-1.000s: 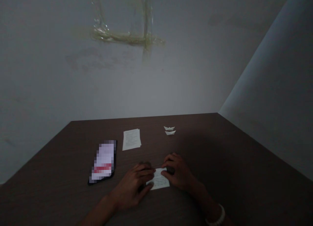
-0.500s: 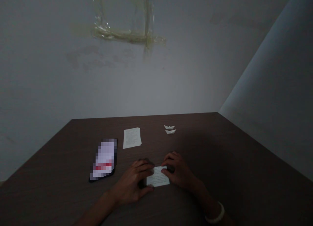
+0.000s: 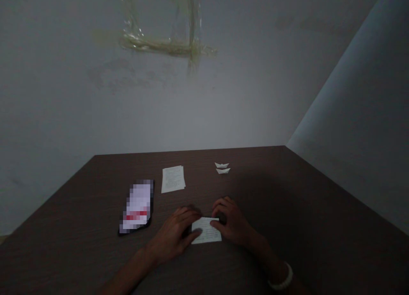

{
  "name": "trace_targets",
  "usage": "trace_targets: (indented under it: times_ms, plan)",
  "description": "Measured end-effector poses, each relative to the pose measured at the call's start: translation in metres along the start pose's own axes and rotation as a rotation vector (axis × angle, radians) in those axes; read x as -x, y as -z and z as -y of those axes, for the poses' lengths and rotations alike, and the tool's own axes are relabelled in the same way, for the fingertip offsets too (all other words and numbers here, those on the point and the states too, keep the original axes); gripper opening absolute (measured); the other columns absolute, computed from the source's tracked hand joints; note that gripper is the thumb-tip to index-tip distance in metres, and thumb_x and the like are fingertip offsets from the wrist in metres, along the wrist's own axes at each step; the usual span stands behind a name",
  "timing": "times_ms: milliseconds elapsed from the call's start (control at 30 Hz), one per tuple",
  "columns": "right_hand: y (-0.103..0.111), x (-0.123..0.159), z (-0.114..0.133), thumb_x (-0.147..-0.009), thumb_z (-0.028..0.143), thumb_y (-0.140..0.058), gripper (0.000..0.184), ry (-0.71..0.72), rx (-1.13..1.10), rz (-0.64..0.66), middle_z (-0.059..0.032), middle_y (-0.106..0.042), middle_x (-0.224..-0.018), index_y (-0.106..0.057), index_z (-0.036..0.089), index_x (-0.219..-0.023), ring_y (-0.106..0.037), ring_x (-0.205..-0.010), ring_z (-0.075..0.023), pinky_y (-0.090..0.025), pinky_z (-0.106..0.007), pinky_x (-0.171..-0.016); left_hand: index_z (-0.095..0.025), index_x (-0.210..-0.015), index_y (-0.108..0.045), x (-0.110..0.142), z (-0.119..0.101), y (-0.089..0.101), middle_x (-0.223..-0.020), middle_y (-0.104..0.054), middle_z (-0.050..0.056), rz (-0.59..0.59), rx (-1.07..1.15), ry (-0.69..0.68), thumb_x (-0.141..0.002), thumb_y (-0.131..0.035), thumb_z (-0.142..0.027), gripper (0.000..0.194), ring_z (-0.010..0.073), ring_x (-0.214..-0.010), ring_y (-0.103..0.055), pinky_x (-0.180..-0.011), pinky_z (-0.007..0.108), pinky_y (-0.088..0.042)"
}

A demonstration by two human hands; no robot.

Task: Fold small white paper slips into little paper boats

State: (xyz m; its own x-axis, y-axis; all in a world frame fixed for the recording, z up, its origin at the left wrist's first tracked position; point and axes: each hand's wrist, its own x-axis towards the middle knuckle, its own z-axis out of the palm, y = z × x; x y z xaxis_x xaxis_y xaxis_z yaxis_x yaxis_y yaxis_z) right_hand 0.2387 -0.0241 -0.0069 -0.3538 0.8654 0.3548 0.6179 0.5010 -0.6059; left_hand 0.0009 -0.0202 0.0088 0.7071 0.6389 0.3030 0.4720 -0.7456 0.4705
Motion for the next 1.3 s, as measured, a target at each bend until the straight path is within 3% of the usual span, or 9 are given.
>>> trace_targets:
  times_ms: [200, 367, 533, 733, 867, 1000, 1100, 1200, 1300]
  plan:
    - [-0.003, -0.003, 0.001, -0.077, 0.017, -0.070, 0.012, 0.001, -0.117, -0.117, 0.0004, -0.064, -0.075, -0.059, 0.020, -0.073, -0.057, -0.076, -0.0165, -0.041, -0.031, -0.076, -0.020, -0.105, -0.063, -0.005, 0.006, -0.003, -0.099, -0.065, 0.005, -0.107, 0.080, 0.125, -0.087, -0.060, -0.025, 0.019, 0.0206, -0.094, -0.059, -0.085, 0.037, -0.050]
    - [0.000, -0.005, 0.009, -0.077, 0.021, -0.069, 0.009, 0.030, -0.196, -0.210, -0.0012, -0.064, -0.079, -0.060, 0.021, -0.075, -0.059, -0.078, -0.0170, -0.043, -0.031, -0.076, -0.018, -0.089, -0.068, -0.003, 0.011, -0.004, -0.081, -0.065, 0.004, -0.254, 0.071, 0.001, -0.093, -0.050, -0.021, 0.018, 0.0174, -0.079, -0.058, -0.070, 0.030, -0.050]
    - [0.000, -0.004, 0.006, -0.080, 0.032, -0.065, 0.024, -0.220, -0.290, -0.250, -0.0043, -0.065, -0.086, -0.062, 0.019, -0.100, -0.059, -0.072, -0.0169, -0.046, -0.028, -0.064, -0.019, -0.105, -0.064, 0.008, 0.013, -0.008, -0.094, -0.067, 0.008, -0.489, -0.184, -0.148, -0.090, -0.050, -0.013, 0.021, 0.0183, -0.082, -0.059, -0.073, 0.033, -0.050]
    - [-0.003, -0.005, 0.003, -0.089, 0.050, -0.049, 0.038, -0.323, -0.526, -0.159, -0.0021, -0.065, -0.073, -0.062, 0.017, -0.104, -0.059, -0.063, -0.0155, -0.046, -0.025, -0.056, -0.020, -0.113, -0.060, 0.013, 0.003, -0.008, -0.092, -0.069, 0.008, -0.482, -0.463, -0.277, -0.092, -0.049, -0.015, 0.024, 0.0192, -0.079, -0.060, -0.070, 0.032, -0.048]
    - [-0.006, -0.006, 0.008, -0.080, 0.049, -0.063, 0.043, -0.362, -0.679, -0.117, -0.0005, -0.067, -0.071, -0.057, 0.018, -0.108, -0.063, -0.063, -0.0163, -0.049, -0.026, -0.056, -0.022, -0.115, -0.059, 0.013, 0.002, -0.008, -0.094, -0.067, 0.007, -0.453, -0.481, -0.306, -0.092, -0.049, -0.012, 0.027, 0.0178, -0.078, -0.059, -0.068, 0.031, -0.047]
    - [-0.008, -0.007, 0.010, -0.072, 0.043, -0.074, 0.054, -0.398, -0.786, -0.133, -0.0009, -0.070, -0.073, -0.052, 0.017, -0.114, -0.067, -0.067, -0.0188, -0.053, -0.030, -0.063, -0.023, -0.116, -0.060, 0.008, 0.006, -0.008, -0.090, -0.063, 0.006, -0.517, -0.272, -0.147, -0.090, -0.049, -0.011, 0.031, 0.0164, -0.077, -0.057, -0.065, 0.028, -0.048]
    - [-0.008, -0.007, 0.011, -0.071, 0.043, -0.075, 0.054, -0.409, -0.795, -0.189, -0.0021, -0.072, -0.075, -0.053, 0.017, -0.112, -0.069, -0.071, -0.0209, -0.055, -0.033, -0.066, -0.019, -0.116, -0.060, 0.001, 0.002, -0.004, -0.097, -0.065, 0.008, -0.584, 0.002, 0.086, -0.091, -0.049, -0.020, 0.028, 0.0182, -0.085, -0.060, -0.071, 0.030, -0.052]
    - [-0.007, -0.008, 0.013, -0.071, 0.043, -0.075, 0.053, -0.412, -0.775, -0.202, -0.0024, -0.072, -0.075, -0.054, 0.017, -0.111, -0.070, -0.072, -0.0217, -0.056, -0.034, -0.066, -0.017, -0.096, -0.069, -0.007, -0.007, 0.001, -0.084, -0.068, 0.005, -0.455, 0.235, 0.345, -0.089, -0.053, -0.034, 0.024, 0.0176, -0.074, -0.062, -0.065, 0.028, -0.051]
    - [-0.008, -0.008, 0.014, -0.071, 0.042, -0.075, 0.050, -0.410, -0.760, -0.194, -0.0030, -0.072, -0.076, -0.055, 0.017, -0.109, -0.070, -0.072, -0.0225, -0.057, -0.035, -0.067, -0.015, -0.082, -0.072, -0.011, -0.015, 0.001, -0.068, -0.064, 0.001, -0.362, 0.401, 0.451, -0.085, -0.057, -0.042, 0.031, 0.0158, -0.063, -0.059, -0.059, 0.025, -0.047]
